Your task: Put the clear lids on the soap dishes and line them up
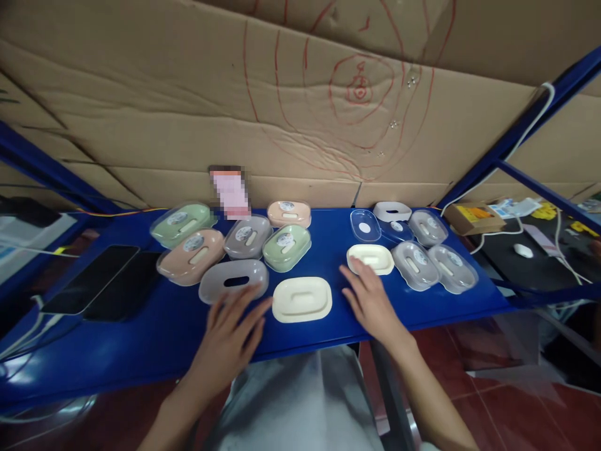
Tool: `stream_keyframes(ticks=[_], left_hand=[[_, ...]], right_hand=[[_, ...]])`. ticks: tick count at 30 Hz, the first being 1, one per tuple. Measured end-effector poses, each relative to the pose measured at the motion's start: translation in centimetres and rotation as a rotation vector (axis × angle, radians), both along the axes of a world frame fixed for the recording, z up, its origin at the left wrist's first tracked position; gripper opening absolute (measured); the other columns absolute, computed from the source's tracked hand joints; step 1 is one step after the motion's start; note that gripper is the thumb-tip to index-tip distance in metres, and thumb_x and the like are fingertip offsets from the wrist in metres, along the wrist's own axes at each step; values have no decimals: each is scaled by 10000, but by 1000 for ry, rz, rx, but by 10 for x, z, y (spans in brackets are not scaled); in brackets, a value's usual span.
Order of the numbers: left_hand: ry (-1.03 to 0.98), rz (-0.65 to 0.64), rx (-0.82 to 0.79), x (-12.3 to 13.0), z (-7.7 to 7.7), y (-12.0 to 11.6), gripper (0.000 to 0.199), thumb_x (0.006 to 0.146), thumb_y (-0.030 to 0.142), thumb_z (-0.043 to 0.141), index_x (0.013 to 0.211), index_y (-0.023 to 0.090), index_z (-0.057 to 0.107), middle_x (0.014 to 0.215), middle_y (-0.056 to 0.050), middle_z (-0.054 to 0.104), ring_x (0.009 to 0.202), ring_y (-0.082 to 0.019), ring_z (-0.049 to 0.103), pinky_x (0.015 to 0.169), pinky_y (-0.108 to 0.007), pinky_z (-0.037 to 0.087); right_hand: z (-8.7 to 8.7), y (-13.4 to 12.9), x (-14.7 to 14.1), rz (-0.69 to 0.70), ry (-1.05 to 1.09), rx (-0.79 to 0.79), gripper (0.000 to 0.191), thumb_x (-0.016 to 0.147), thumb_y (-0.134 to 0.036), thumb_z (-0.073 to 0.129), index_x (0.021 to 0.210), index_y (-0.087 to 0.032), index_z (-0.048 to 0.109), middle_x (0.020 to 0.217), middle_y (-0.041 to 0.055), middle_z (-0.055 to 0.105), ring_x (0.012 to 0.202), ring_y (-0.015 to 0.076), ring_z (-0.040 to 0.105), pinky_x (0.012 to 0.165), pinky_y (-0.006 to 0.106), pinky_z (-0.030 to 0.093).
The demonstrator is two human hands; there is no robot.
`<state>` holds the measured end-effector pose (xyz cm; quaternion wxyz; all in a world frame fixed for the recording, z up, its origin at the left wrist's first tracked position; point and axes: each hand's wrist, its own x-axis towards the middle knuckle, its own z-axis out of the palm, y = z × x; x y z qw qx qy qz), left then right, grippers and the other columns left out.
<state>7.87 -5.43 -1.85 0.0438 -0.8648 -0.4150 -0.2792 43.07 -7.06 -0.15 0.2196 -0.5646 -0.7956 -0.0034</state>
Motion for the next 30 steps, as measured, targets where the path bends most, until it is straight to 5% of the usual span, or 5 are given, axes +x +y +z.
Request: stream_keyframes(ticks=[4,11,20,25,30], left_hand=[[20,-213,-114,20,5,-9,319,1073,241,546,1366,286,666,1453,-47,696,1402,-272,593,1311,-575,254],[-57,-212,-181,23,6,-9,171,1078,225,559,1129,268,716,1210,-27,768,1247,-248,654,1262,-554,255],[-113,-212,-268,19,4,-10,130,1018,187,585,1050,262,686,1110,-12,748,1230,-230,647,1284,-552,155],[-109,-220,-272,19,3,-12,134,1028,194,573,1049,261,687,1139,-19,734,1272,-232,620,1281,-562,146],[-91,-237,-275,18,4,-14,145,1051,190,549,1055,250,682,1112,-25,728,1248,-232,620,1269,-581,152]], right_hand=[[-4,46,41,-231,-30,76,541,1099,-347,422,1625,-227,459,1650,174,491,1548,388,436,1214,679,397],[15,141,36,-314,187,-73,433,1019,-545,560,1096,-164,751,1067,195,789,1093,390,727,1052,603,507],[2,78,-6,-215,531,-117,610,1112,-640,250,1356,-200,595,770,28,698,582,204,666,595,350,598],[-5,48,-24,-149,417,-54,547,1119,-562,381,1537,-238,524,1603,189,501,1395,315,605,1144,532,534],[-5,40,-22,168,45,-199,510,1107,-509,507,1601,-384,485,1758,57,342,1657,345,228,1305,658,287]])
